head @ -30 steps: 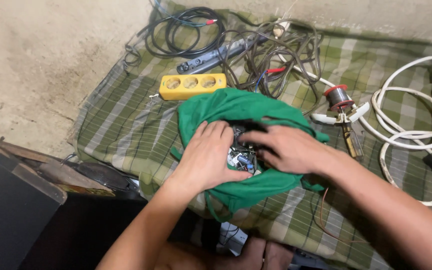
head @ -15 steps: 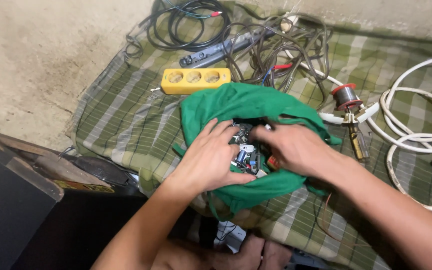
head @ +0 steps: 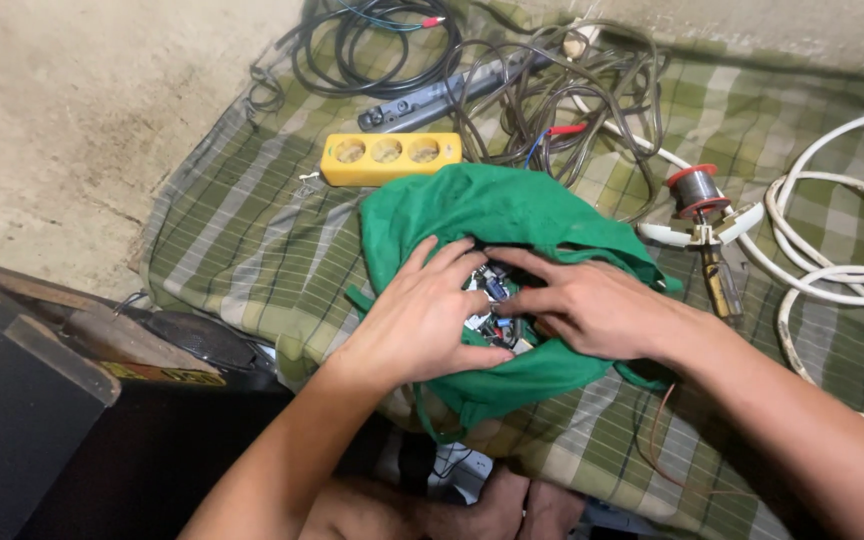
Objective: The person is performing repair tasks on electronics, including using a screwdriver on a component and wrapping a circuit board in a protective cloth.
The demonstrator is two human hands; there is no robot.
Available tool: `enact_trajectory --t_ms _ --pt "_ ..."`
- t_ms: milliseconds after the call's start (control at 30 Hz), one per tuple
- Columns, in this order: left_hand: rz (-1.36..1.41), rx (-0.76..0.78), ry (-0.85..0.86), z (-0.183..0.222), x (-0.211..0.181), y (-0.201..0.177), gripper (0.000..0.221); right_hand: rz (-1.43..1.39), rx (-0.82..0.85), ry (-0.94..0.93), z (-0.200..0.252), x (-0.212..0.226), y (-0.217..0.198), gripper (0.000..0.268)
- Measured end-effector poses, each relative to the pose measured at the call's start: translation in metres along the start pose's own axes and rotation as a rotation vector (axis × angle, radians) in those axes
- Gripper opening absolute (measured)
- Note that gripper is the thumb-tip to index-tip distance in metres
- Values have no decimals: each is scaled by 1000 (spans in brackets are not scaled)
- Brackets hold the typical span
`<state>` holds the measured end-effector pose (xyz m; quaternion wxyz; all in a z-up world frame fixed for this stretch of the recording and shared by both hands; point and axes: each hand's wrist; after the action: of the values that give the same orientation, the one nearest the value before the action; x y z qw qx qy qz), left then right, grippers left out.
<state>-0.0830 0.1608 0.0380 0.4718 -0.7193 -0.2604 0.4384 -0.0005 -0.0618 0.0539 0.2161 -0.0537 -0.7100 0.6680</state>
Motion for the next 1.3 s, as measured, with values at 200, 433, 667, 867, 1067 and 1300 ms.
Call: enact_trajectory --t_ms 200,433,667,867,1067,1300 --pt "-18 -6 0 -1 1 1 54 239 24 59 -3 -20 20 15" --pt "-20 15 -24 0 0 -1 60 152 20 63 -4 -15 29 42" --pt "-83 9 -47 -2 -1 -2 66 373 -34 342 -3 -30 55 19" --pt "-213 16 -115 -2 -3 -7 77 365 -132 302 -7 -10 48 25" --pt "-179 -4 -120 -2 -4 -9 89 180 -27 301 -9 5 28 32" --pt "-40 43 -17 0 -4 -7 57 376 -91 410 -11 -23 58 16"
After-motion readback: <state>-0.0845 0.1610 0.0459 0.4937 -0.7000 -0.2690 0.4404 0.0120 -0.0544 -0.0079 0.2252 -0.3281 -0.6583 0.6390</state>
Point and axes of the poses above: each hand's wrist, its own z-axis away from the middle knuckle, its own y-axis out of the palm, x = y × z, and after that the axes turned 14 degrees about z, right-handed
